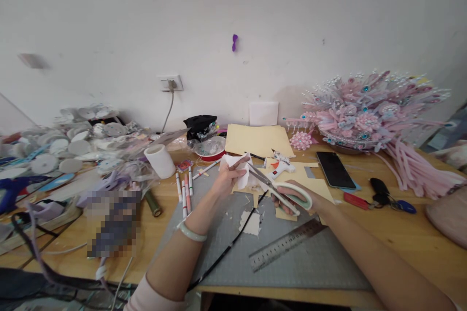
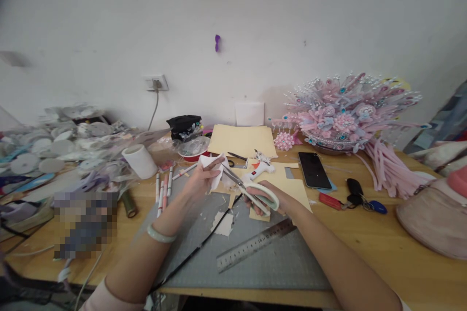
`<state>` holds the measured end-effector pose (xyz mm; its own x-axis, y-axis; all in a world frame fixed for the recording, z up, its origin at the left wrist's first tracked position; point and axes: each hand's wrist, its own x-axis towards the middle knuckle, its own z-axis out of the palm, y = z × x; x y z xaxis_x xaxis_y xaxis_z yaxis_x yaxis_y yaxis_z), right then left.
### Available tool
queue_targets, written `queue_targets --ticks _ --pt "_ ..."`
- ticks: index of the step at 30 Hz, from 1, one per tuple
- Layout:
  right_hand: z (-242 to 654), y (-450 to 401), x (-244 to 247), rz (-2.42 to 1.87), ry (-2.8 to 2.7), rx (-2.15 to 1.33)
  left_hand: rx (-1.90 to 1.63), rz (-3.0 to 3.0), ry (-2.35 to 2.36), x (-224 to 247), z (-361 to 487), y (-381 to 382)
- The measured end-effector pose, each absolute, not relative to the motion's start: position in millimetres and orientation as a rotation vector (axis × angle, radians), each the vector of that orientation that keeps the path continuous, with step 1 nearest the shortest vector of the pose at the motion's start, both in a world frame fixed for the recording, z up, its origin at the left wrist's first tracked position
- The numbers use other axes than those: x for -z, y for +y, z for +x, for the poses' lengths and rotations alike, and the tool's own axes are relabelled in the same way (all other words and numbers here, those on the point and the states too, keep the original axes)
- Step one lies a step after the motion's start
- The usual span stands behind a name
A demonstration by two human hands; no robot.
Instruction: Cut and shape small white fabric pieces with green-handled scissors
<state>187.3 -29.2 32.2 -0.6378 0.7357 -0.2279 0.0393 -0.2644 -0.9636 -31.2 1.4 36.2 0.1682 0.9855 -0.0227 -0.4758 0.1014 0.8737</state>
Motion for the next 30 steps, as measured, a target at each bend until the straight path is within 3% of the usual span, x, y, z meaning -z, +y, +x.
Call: queue_targets --ticks 30 --pt "180.4 -30.1 -27.5 -1.188 -1.595 -1.804 -1.088 0.898 0.705 -30.8 -35.1 2.2"
